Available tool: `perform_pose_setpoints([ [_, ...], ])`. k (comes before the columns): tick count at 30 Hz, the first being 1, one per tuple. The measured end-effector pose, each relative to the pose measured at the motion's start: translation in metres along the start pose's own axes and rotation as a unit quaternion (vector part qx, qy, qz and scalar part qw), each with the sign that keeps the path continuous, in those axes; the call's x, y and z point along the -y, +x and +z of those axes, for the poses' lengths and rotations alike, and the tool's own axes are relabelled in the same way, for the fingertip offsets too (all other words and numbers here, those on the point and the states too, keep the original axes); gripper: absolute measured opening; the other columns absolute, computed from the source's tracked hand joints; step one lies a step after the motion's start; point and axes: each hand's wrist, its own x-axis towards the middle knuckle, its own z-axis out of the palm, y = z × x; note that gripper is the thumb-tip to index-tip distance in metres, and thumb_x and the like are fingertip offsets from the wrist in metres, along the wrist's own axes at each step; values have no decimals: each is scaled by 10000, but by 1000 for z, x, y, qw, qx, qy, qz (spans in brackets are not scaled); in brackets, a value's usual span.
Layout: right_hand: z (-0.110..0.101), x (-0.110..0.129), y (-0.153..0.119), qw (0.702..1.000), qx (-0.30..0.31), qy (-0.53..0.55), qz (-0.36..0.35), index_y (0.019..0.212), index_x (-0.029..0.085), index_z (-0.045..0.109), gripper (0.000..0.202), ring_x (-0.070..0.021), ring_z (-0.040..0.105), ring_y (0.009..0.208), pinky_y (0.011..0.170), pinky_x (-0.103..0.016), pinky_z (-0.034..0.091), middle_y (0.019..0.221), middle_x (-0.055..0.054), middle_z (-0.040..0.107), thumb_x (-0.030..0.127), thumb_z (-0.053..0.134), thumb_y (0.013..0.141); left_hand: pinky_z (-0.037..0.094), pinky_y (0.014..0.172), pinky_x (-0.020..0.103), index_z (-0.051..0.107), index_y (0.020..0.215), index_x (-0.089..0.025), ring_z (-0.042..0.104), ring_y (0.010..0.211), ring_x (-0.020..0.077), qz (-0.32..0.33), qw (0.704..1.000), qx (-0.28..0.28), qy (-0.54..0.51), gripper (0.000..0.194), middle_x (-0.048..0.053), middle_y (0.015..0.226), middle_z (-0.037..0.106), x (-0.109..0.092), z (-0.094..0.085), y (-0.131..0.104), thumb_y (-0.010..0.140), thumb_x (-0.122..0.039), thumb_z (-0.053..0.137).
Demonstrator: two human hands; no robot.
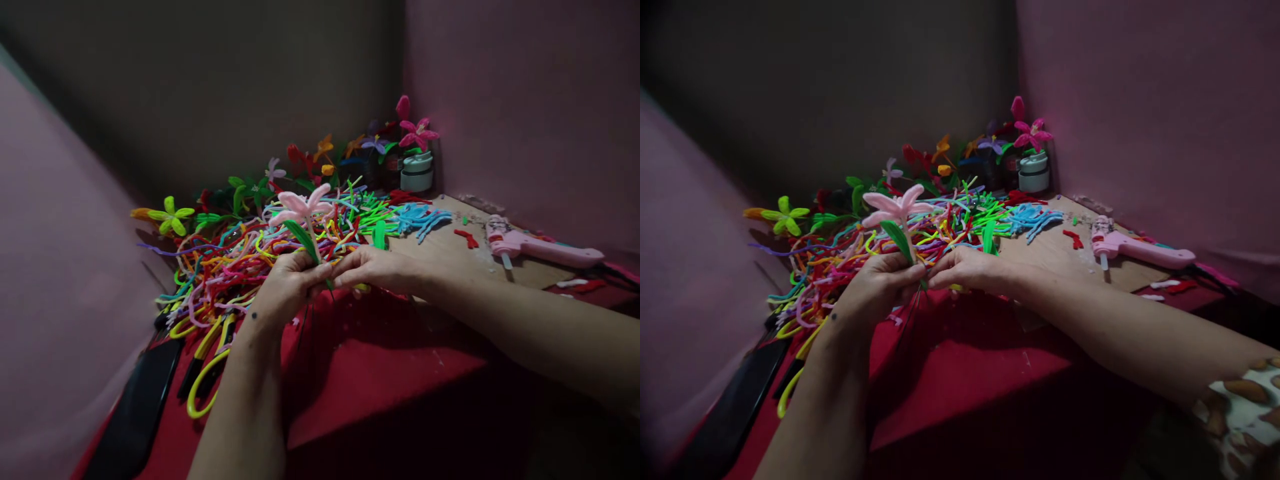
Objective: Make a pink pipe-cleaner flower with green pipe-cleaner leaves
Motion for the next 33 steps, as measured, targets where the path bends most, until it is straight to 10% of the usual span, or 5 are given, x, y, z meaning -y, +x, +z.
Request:
perform_pose_setpoints([
  [18, 12, 0, 0, 966, 2, 258, -5, 618, 90, 596, 57, -52, 452, 422, 433, -196, 311, 492, 17, 539, 140, 619, 634, 251, 355, 141, 586, 800, -128, 366, 386, 1, 84, 970, 12, -228, 239, -34, 623, 532, 5, 4, 4, 588, -101, 692],
  [33, 10, -4, 1, 980, -72, 172, -63, 737, 109, 650, 175, -54, 390, 482, 482, -225, 267, 569, 19, 531, 260, 664, 650, 260, 349, 136, 566, 840, -148, 364, 360, 12, 67, 977, -48, -195, 251, -48, 535, 512, 6, 9, 7, 640, -237, 690],
])
